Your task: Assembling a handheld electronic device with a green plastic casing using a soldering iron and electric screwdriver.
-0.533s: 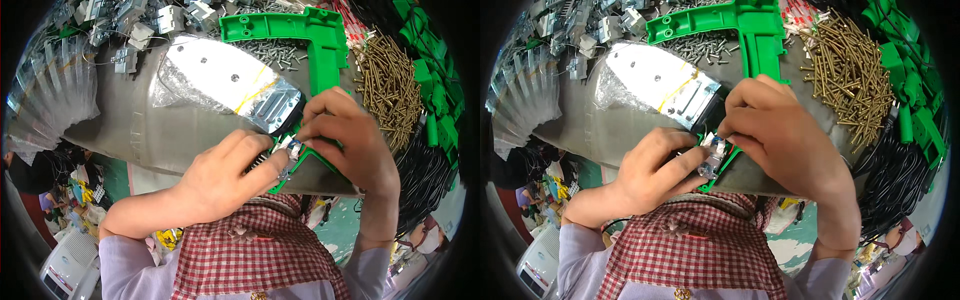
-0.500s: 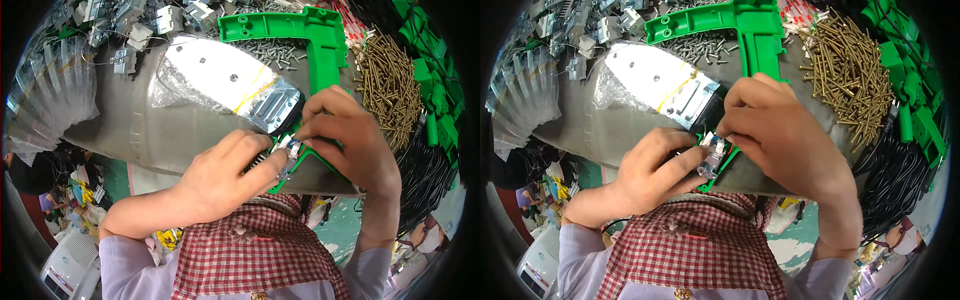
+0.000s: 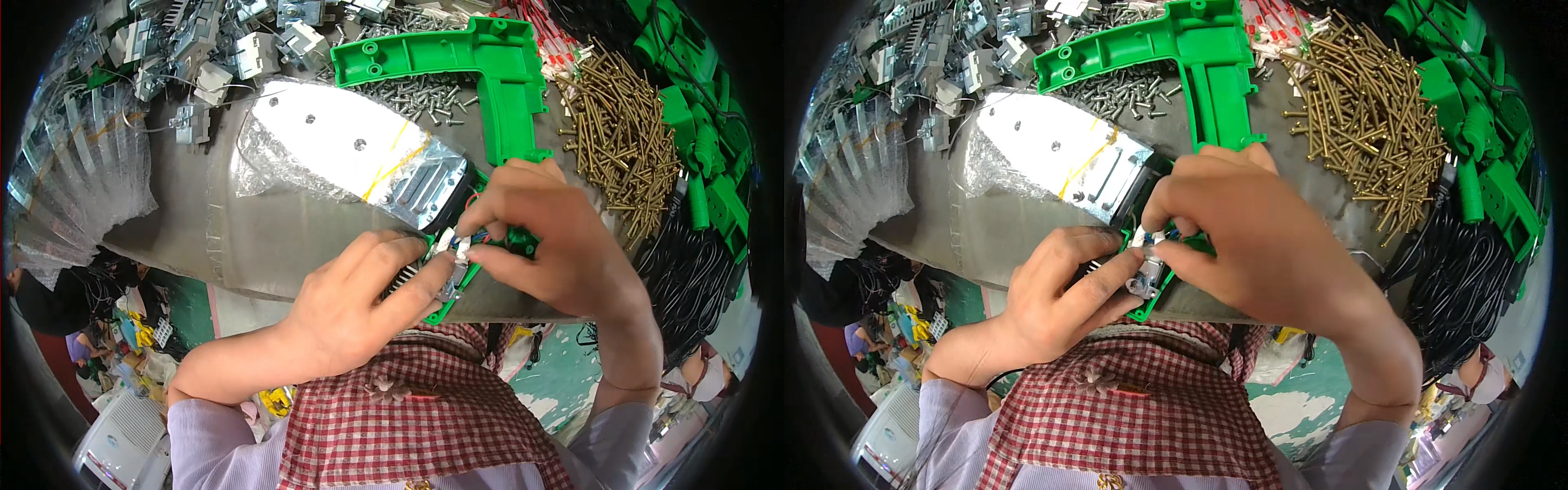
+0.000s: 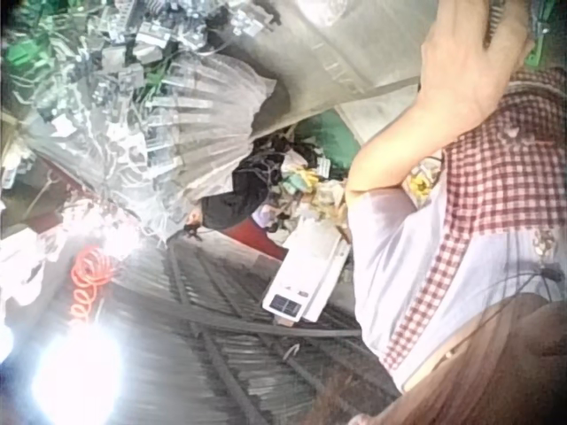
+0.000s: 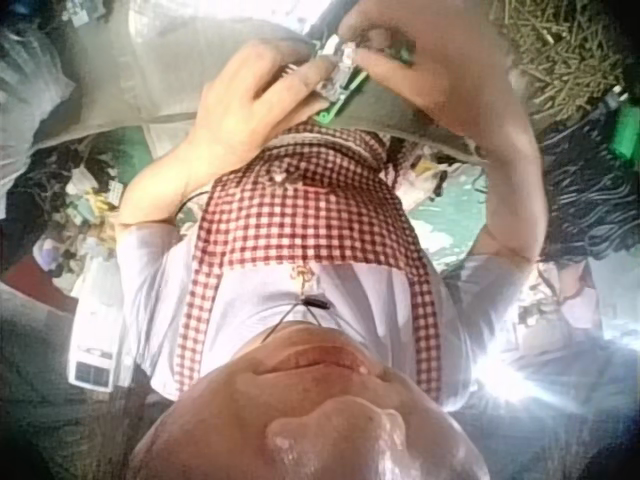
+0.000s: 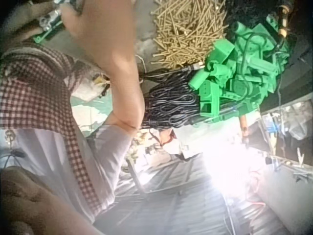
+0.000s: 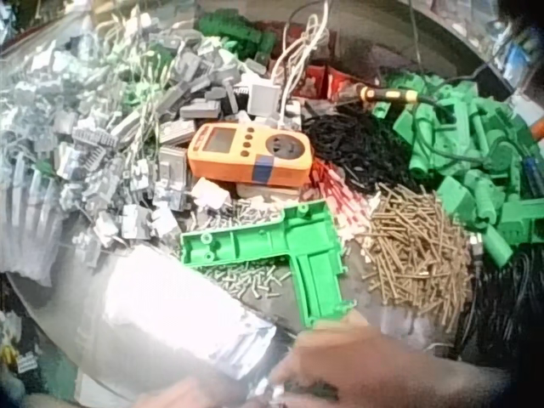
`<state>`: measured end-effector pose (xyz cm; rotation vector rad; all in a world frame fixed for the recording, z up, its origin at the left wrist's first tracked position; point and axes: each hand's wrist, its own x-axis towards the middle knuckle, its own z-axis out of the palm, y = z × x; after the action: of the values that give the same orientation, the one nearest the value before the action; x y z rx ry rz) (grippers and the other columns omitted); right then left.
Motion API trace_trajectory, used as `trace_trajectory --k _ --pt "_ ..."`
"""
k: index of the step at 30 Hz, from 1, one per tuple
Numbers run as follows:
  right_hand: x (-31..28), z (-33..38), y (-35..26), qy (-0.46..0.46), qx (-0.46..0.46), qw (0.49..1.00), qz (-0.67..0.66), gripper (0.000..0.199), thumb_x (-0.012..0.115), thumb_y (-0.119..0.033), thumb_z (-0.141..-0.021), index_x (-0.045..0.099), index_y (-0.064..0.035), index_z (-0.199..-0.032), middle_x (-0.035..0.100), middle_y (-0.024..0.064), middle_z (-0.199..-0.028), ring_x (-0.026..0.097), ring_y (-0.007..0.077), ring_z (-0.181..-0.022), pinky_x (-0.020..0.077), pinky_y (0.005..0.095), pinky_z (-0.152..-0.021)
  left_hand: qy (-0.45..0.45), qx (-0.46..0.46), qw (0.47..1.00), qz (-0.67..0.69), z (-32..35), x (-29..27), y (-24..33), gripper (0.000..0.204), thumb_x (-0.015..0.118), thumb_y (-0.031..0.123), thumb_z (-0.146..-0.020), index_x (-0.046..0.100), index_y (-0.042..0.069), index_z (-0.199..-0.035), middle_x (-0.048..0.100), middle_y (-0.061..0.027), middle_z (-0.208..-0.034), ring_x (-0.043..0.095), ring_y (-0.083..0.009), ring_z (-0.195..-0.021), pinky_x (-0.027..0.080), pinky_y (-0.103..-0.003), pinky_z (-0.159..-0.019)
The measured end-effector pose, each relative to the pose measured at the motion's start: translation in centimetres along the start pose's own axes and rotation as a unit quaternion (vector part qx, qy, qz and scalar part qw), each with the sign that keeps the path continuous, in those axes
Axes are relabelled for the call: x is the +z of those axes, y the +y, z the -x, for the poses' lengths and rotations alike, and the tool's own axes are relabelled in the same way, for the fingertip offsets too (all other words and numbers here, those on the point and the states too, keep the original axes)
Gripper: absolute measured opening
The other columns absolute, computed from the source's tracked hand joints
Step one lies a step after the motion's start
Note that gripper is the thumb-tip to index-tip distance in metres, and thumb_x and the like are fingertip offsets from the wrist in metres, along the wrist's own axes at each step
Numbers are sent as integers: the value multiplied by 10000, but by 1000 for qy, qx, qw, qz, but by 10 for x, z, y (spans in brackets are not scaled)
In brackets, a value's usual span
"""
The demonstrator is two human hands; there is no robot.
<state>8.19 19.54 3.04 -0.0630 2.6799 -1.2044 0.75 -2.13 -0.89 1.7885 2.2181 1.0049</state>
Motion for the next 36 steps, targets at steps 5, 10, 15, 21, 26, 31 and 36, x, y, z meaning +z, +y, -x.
trace_trajectory --k 5,10,15,21,26,31,36 --pt "1 -2 -3 3 -10 999 54 115 648 -87 -781 632 -92 -895 548 36 -771 515 226 -788 328 359 -765 11 -2 1000 23 -2 2 -2 431 767 131 -654 639 20 -1050 578 -98 -930 609 -256 -829 526 -339 -630" --pt "0 -1 4 5 -25 999 40 117 649 -93 -787 634 -95 -903 547 38 -768 521 228 -782 336 354 -757 8 -3 999 36 -5 0 -2 450 804 115 -618 643 2 -1023 585 -103 -909 610 -271 -797 513 -352 -632" --pt "2 -3 6 17 -26 999 22 114 675 -84 -772 647 -98 -881 552 35 -751 536 222 -770 351 351 -754 8 24 998 59 -6 0 -9 452 808 116 -624 634 0 -1025 581 -115 -955 607 -283 -804 514 -360 -654" --pt "3 0 8 16 -69 996 58 131 720 -85 -737 665 -99 -855 543 20 -742 531 207 -761 345 344 -746 30 51 997 58 -3 3 -12 462 811 147 -636 629 -2 -1033 584 -118 -975 605 -295 -814 518 -372 -677" --pt "5 -2 7 10 -67 996 57 144 713 -92 -734 660 -88 -868 493 27 -743 498 213 -762 315 348 -740 13 45 998 49 -5 0 -9 459 807 145 -635 630 5 -1036 583 -117 -979 609 -290 -822 522 -361 -658" --pt "6 0 6 -1 -76 993 95 114 680 -87 -756 633 -77 -860 474 41 -761 483 233 -788 299 367 -740 7 25 999 44 -3 0 -5 463 801 128 -629 634 16 -1046 583 -117 -985 614 -287 -835 526 -354 -639" --pt "1 -1 3 -32 -89 989 117 87 643 -87 -777 612 -69 -857 466 56 -792 472 250 -814 289 377 -734 -4 23 1000 4 -2 0 -1 500 798 109 -610 637 9 -1072 587 -118 -999 621 -290 -851 533 -348 -640"
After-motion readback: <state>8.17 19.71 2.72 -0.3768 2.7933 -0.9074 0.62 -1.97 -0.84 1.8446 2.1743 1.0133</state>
